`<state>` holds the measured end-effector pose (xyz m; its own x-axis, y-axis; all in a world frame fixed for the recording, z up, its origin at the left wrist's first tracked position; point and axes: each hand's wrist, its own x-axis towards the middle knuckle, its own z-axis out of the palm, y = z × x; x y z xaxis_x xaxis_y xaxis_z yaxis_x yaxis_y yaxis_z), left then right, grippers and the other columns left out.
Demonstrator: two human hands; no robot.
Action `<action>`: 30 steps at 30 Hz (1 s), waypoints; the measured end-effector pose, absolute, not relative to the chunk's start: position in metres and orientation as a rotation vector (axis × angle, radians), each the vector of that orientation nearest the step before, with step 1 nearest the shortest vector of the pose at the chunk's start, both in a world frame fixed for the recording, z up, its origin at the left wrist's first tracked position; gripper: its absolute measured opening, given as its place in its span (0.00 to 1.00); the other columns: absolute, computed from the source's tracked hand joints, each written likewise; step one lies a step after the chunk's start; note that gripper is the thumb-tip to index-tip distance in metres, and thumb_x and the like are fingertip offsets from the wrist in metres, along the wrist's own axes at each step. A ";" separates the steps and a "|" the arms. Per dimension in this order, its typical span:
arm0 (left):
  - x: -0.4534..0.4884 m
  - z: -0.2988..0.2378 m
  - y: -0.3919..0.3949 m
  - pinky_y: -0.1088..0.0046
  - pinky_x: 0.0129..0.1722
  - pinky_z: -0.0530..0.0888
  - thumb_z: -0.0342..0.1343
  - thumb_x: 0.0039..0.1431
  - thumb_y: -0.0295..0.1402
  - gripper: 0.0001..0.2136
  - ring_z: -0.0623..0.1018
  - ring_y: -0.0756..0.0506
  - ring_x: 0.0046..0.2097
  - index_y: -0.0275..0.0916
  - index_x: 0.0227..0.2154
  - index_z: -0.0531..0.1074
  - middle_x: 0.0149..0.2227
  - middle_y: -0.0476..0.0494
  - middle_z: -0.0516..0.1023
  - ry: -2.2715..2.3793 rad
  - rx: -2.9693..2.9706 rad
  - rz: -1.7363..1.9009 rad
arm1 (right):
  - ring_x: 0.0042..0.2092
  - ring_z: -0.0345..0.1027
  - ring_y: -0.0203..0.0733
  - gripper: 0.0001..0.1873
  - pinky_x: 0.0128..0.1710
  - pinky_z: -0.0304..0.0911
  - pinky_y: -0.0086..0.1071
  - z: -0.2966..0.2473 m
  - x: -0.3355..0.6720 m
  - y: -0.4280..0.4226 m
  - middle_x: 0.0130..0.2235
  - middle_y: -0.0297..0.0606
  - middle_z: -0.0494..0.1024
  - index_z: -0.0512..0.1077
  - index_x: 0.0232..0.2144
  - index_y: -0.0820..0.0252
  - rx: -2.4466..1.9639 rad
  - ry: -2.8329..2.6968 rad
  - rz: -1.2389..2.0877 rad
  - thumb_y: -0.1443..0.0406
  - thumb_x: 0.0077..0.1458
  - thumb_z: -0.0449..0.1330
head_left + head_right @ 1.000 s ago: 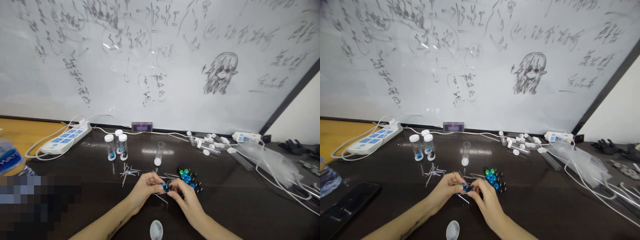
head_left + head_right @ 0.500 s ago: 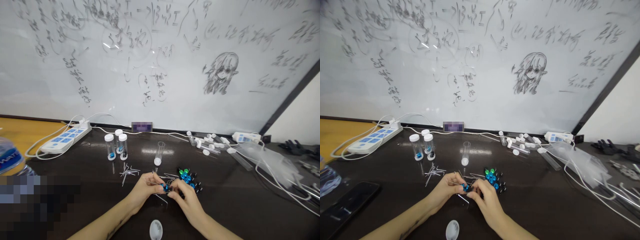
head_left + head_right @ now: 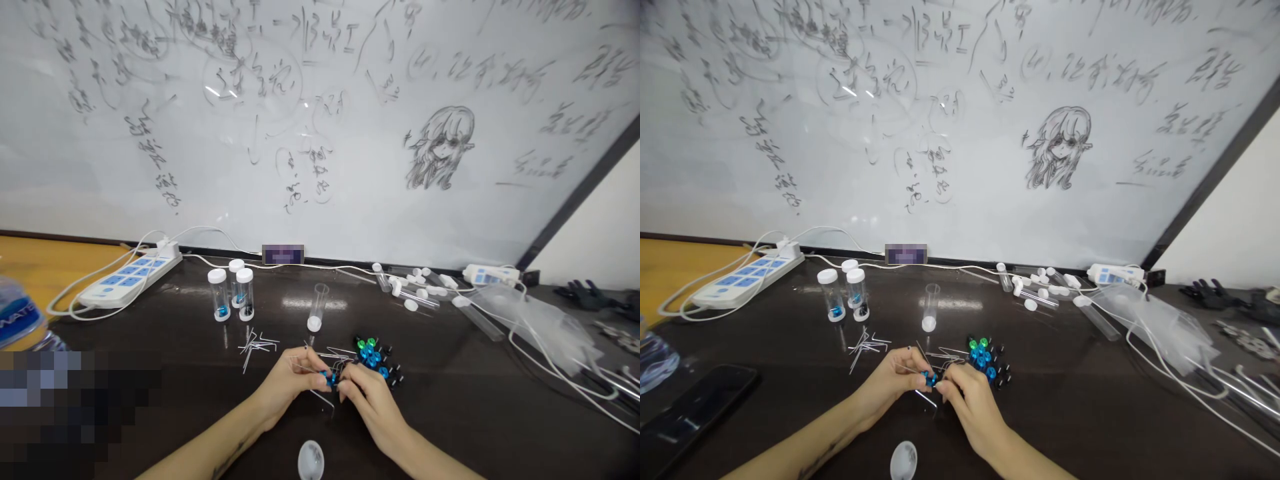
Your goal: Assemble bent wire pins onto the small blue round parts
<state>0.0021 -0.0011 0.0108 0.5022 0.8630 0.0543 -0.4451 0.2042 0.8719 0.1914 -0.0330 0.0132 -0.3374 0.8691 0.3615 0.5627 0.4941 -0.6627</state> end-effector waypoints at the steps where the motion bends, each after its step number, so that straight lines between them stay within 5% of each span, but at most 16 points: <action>1: 0.002 0.010 -0.001 0.72 0.35 0.69 0.66 0.42 0.24 0.07 0.75 0.49 0.30 0.34 0.26 0.75 0.27 0.46 0.78 0.510 0.983 0.974 | 0.31 0.63 0.38 0.12 0.32 0.57 0.29 0.013 0.191 -0.033 0.28 0.32 0.69 0.66 0.26 0.58 -1.165 -2.029 0.553 0.64 0.63 0.52; 5: 0.002 0.008 0.000 0.74 0.35 0.69 0.67 0.41 0.24 0.07 0.75 0.50 0.31 0.34 0.25 0.75 0.28 0.46 0.78 0.521 0.981 0.994 | 0.32 0.62 0.39 0.05 0.33 0.59 0.29 0.009 0.191 -0.032 0.32 0.34 0.69 0.66 0.32 0.58 -1.112 -1.968 0.494 0.63 0.58 0.58; 12: 0.002 0.010 0.000 0.72 0.35 0.70 0.66 0.42 0.24 0.07 0.75 0.49 0.30 0.34 0.26 0.75 0.27 0.46 0.78 0.492 0.997 0.960 | 0.29 0.64 0.37 0.19 0.32 0.56 0.28 0.014 0.192 -0.032 0.24 0.31 0.69 0.65 0.22 0.59 -1.171 -2.079 0.614 0.63 0.65 0.48; 17: 0.002 0.009 0.001 0.74 0.34 0.69 0.66 0.42 0.24 0.07 0.75 0.50 0.30 0.34 0.26 0.75 0.27 0.46 0.78 0.526 0.996 0.982 | 0.31 0.62 0.39 0.06 0.32 0.58 0.29 0.010 0.191 -0.031 0.32 0.34 0.69 0.66 0.31 0.58 -1.127 -1.990 0.511 0.62 0.59 0.57; 24: 0.002 0.009 0.000 0.73 0.34 0.69 0.66 0.43 0.25 0.06 0.75 0.50 0.29 0.34 0.26 0.75 0.27 0.46 0.78 0.490 0.997 0.957 | 0.28 0.61 0.38 0.11 0.29 0.56 0.28 0.010 0.193 -0.032 0.25 0.31 0.67 0.65 0.25 0.58 -1.186 -2.040 0.553 0.63 0.60 0.56; 30: 0.002 0.007 0.001 0.72 0.35 0.69 0.66 0.42 0.24 0.07 0.75 0.49 0.31 0.34 0.26 0.75 0.27 0.46 0.78 0.522 1.006 0.967 | 0.32 0.62 0.40 0.05 0.34 0.58 0.30 0.009 0.192 -0.032 0.32 0.34 0.69 0.66 0.31 0.58 -1.114 -1.989 0.464 0.64 0.57 0.59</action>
<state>0.0022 0.0008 0.0073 0.4995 0.8646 0.0538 -0.4293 0.1932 0.8822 0.1923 -0.0319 0.0088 -0.2991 0.8352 0.4616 0.5450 0.5465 -0.6358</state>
